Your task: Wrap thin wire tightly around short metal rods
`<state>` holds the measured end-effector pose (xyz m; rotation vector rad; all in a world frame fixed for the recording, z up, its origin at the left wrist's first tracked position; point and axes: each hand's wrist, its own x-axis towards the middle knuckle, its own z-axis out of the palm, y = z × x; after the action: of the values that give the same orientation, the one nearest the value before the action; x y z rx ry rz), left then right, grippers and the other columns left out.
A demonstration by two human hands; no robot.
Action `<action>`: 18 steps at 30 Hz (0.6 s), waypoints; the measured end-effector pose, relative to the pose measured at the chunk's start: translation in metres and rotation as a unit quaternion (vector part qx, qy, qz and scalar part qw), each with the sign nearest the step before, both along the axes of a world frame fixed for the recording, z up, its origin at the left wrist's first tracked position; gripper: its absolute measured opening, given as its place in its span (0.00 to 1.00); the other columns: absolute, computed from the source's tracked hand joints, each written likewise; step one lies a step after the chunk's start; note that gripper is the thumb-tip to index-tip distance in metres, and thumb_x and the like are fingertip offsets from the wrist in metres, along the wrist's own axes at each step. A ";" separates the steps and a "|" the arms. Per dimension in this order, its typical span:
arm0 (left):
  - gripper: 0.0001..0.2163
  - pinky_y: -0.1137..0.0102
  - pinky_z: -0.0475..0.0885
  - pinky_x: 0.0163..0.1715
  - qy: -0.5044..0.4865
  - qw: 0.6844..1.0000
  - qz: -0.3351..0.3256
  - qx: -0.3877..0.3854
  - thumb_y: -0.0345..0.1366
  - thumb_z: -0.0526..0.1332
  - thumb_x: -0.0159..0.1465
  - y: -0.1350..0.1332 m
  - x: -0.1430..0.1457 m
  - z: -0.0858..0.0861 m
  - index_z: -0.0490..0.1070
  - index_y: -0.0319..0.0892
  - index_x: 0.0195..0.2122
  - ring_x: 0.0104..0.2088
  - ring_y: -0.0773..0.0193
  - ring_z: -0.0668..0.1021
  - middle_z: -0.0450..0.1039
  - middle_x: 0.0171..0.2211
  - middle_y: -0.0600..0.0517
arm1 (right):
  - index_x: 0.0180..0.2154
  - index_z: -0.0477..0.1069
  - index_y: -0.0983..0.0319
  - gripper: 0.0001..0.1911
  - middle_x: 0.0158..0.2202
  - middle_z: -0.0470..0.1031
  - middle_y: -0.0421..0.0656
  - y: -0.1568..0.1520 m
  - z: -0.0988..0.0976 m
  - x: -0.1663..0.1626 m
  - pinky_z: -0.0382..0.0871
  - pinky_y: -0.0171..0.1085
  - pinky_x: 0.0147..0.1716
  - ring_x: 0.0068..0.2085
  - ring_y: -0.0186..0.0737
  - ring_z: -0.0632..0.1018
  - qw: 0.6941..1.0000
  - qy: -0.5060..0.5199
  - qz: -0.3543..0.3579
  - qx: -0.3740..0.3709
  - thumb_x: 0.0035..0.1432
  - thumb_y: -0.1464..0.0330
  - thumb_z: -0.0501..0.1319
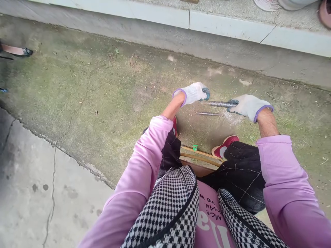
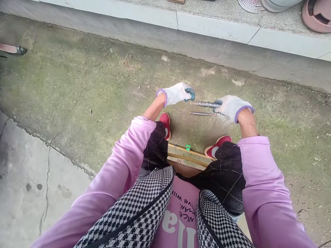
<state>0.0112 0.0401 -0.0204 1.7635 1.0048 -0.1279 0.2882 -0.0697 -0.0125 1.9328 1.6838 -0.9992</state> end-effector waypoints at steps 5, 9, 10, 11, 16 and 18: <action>0.15 0.69 0.74 0.46 -0.016 1.000 0.011 -0.009 0.31 0.67 0.73 0.001 -0.005 0.011 0.94 0.35 0.53 0.45 0.57 0.84 0.91 0.44 0.44 | 0.52 0.93 0.59 0.23 0.31 0.79 0.40 -0.020 0.020 0.002 0.68 0.40 0.31 0.31 0.42 0.75 0.963 0.238 -0.108 -0.070 0.60 0.54 0.82; 0.10 0.66 0.80 0.56 -0.059 0.997 0.027 -0.048 0.31 0.70 0.74 -0.002 0.001 0.011 0.92 0.36 0.49 0.51 0.53 0.86 0.91 0.43 0.43 | 0.46 0.87 0.62 0.28 0.31 0.78 0.40 -0.021 0.035 -0.001 0.68 0.38 0.28 0.29 0.37 0.72 0.889 0.403 -0.219 0.005 0.49 0.55 0.89; 0.09 0.65 0.81 0.58 -0.066 0.996 0.030 -0.061 0.31 0.70 0.74 -0.004 0.003 0.011 0.92 0.36 0.49 0.53 0.51 0.87 0.92 0.43 0.42 | 0.43 0.85 0.61 0.27 0.30 0.78 0.39 -0.018 0.036 -0.004 0.67 0.38 0.27 0.29 0.36 0.71 0.870 0.420 -0.253 0.045 0.48 0.56 0.90; 0.10 0.64 0.81 0.60 -0.072 0.994 0.030 -0.072 0.31 0.70 0.74 -0.006 0.005 0.011 0.92 0.35 0.49 0.53 0.50 0.88 0.92 0.44 0.41 | 0.41 0.82 0.60 0.26 0.30 0.77 0.39 -0.015 0.036 -0.008 0.66 0.37 0.26 0.28 0.35 0.70 0.854 0.425 -0.287 0.086 0.48 0.58 0.90; 0.15 0.63 0.83 0.62 -0.083 0.993 0.009 -0.089 0.31 0.67 0.71 -0.015 0.009 0.012 0.94 0.35 0.52 0.50 0.55 0.89 0.94 0.48 0.39 | 0.44 0.82 0.58 0.14 0.33 0.81 0.41 0.000 0.029 -0.018 0.70 0.38 0.30 0.30 0.39 0.72 0.900 0.260 -0.307 0.168 0.63 0.63 0.83; 0.15 0.65 0.83 0.59 -0.068 0.995 0.005 -0.070 0.31 0.67 0.70 -0.013 0.008 0.013 0.94 0.38 0.50 0.48 0.57 0.88 0.93 0.48 0.41 | 0.50 0.87 0.59 0.11 0.39 0.87 0.46 0.004 0.026 -0.015 0.74 0.41 0.38 0.37 0.45 0.79 0.957 0.126 -0.208 0.157 0.70 0.61 0.76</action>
<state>0.0189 0.0266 -0.0078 1.6175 0.8841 -0.0692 0.2729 -0.0659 0.0139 2.5375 1.6872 -1.2318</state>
